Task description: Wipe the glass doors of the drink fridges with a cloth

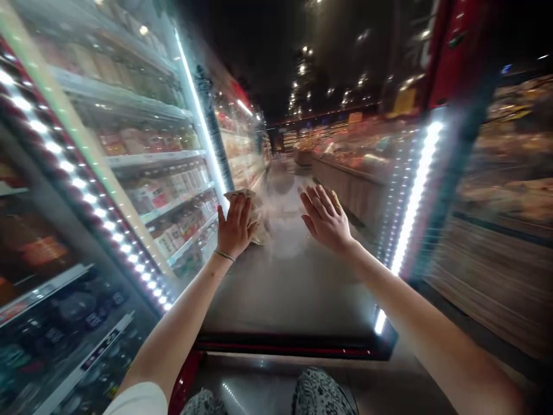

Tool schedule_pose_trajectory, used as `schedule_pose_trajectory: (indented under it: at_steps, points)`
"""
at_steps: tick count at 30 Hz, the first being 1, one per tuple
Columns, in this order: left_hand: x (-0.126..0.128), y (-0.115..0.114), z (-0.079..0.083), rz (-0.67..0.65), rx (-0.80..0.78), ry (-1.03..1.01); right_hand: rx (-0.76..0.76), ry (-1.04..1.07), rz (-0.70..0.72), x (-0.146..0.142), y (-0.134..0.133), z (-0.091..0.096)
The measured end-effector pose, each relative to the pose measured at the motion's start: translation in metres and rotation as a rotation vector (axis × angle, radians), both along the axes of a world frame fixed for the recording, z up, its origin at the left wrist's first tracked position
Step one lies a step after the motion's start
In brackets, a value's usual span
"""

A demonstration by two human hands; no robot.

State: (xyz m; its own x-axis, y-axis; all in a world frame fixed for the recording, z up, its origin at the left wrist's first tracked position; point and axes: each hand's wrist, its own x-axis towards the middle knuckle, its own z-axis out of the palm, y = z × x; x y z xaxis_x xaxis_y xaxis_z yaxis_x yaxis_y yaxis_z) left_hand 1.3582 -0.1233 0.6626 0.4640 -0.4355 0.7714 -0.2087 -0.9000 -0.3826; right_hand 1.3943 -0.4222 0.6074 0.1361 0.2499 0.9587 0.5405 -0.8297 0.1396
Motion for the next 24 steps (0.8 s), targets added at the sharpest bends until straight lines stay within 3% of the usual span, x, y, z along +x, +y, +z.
schedule_pose_trajectory:
  at_steps: [3,6,10,13,16,19,22,24]
  points:
    - [-0.008,0.082,-0.011,0.132,-0.143,0.005,-0.040,-0.044,0.055,-0.003,0.053,0.008]
    - [-0.020,0.155,-0.034,0.229,-0.261,0.035,-0.144,-0.073,0.129,-0.007,0.107,0.013]
    - [-0.039,0.234,-0.082,0.336,-0.482,0.074,-0.284,-0.097,0.245,-0.007,0.163,0.022]
    - [-0.049,0.274,-0.124,0.400,-0.613,0.093,-0.320,-0.104,0.214,-0.005,0.181,0.027]
    - [-0.054,0.296,-0.159,0.443,-0.681,0.096,-0.331,-0.117,0.162,-0.004,0.182,0.028]
    - [-0.053,0.295,-0.185,0.456,-0.742,0.080,-0.335,-0.103,0.166,-0.001,0.180,0.027]
    - [-0.045,0.266,-0.208,0.409,-0.757,0.104,-0.343,-0.060,0.184,0.002,0.182,0.027]
    - [-0.036,0.227,-0.224,0.348,-0.741,0.155,-0.348,-0.030,0.204,0.003,0.183,0.027]
